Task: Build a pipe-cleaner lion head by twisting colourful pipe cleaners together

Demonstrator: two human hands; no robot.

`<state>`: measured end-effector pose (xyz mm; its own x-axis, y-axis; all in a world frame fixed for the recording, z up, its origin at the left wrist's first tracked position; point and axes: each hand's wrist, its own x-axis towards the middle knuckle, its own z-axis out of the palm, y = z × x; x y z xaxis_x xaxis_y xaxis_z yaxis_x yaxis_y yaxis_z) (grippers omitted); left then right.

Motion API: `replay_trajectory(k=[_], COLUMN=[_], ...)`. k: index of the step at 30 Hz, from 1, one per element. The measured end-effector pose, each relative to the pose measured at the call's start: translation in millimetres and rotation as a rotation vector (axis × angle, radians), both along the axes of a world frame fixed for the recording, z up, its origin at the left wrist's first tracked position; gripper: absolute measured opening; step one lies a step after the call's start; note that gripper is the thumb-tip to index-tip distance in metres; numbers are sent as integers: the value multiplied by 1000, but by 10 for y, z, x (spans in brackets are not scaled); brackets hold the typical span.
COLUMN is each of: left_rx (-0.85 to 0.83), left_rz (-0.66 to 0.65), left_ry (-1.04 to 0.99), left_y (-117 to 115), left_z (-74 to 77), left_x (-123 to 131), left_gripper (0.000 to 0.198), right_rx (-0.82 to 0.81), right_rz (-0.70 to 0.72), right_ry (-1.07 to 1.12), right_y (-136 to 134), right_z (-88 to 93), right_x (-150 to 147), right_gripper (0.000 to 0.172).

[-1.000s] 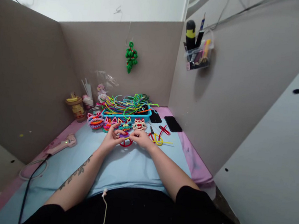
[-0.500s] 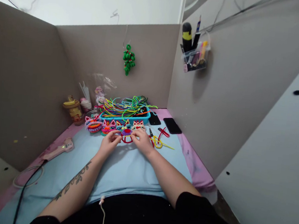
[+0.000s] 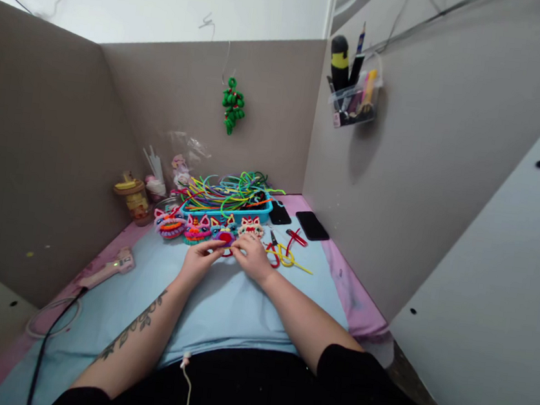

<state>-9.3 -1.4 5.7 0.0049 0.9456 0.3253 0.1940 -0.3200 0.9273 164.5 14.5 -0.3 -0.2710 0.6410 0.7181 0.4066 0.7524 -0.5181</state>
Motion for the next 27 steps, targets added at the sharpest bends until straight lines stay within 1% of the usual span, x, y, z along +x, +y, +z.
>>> replay_trajectory(k=[9, 13, 17, 22, 24, 27], left_rx=[45, 50, 38, 53, 45, 40], left_rz=[39, 62, 115, 274, 318, 340], left_ry=[3, -32, -158, -408, -481, -525], left_y=[-16, 1, 78, 209, 244, 268], left_z=[10, -9, -40, -34, -23, -16], left_x=[13, 0, -75, -235, -291, -345], left_gripper=[27, 26, 32, 42, 45, 47], right_rx=[-26, -22, -15, -11, -27, -62], right_rz=[42, 44, -17, -133, -177, -223], right_ry=[39, 36, -39, -103, -133, -169], right_y=[23, 41, 88, 202, 255, 307], right_z=[-32, -45, -66, -117, -153, -191], right_x=[-30, -24, 38, 163, 200, 237], right_gripper=[14, 14, 14, 22, 21, 17])
